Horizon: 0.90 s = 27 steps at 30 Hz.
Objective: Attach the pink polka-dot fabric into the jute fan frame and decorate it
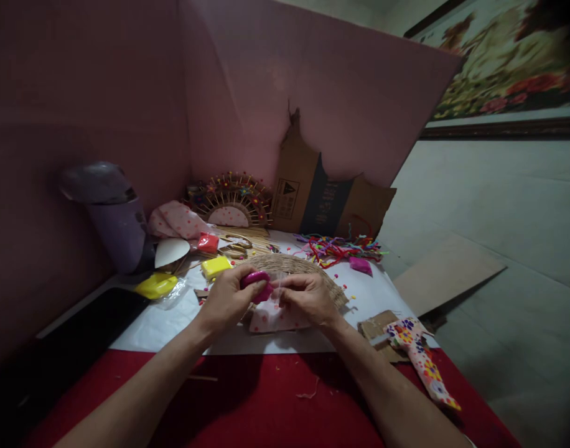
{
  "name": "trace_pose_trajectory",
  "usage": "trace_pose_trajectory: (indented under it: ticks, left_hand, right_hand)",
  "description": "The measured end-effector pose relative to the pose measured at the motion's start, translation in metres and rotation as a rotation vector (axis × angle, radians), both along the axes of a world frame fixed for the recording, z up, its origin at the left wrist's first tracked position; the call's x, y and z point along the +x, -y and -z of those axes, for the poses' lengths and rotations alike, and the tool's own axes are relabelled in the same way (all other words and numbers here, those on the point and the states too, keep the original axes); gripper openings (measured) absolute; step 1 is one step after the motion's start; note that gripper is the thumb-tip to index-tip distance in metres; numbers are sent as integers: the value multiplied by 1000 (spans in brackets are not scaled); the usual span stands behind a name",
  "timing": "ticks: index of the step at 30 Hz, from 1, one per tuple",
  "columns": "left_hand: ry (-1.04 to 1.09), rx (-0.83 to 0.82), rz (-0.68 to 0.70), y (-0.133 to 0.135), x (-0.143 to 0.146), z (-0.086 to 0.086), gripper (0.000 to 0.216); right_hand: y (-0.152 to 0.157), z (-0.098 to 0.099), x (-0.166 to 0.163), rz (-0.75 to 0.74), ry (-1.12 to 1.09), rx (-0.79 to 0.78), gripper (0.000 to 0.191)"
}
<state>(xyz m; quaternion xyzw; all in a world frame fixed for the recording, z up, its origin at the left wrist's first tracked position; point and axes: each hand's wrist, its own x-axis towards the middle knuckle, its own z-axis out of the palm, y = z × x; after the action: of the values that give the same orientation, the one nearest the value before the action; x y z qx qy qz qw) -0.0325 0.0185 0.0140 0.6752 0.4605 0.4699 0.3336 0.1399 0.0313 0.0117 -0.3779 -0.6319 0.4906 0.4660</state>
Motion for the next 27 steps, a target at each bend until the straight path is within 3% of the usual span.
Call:
trace_pose_trajectory:
  ticks: [7, 13, 18, 23, 27]
  left_hand:
    - [-24, 3, 25, 1, 1, -1, 11]
    - [38, -46, 18, 1, 3, 0, 14]
    - [46, 4, 1, -1, 4, 6, 12]
    - [242, -162, 24, -3, 4, 4, 15]
    - [406, -234, -27, -3, 3, 1, 20]
  right_hand:
    - [3, 4, -4, 52, 20, 10, 12]
    - [4, 14, -6, 73, 52, 130, 12]
    - [4, 21, -5, 50, 99, 160, 13]
    - [2, 12, -5, -8, -118, 28, 20]
    - [-1, 8, -3, 83, -255, -33, 23]
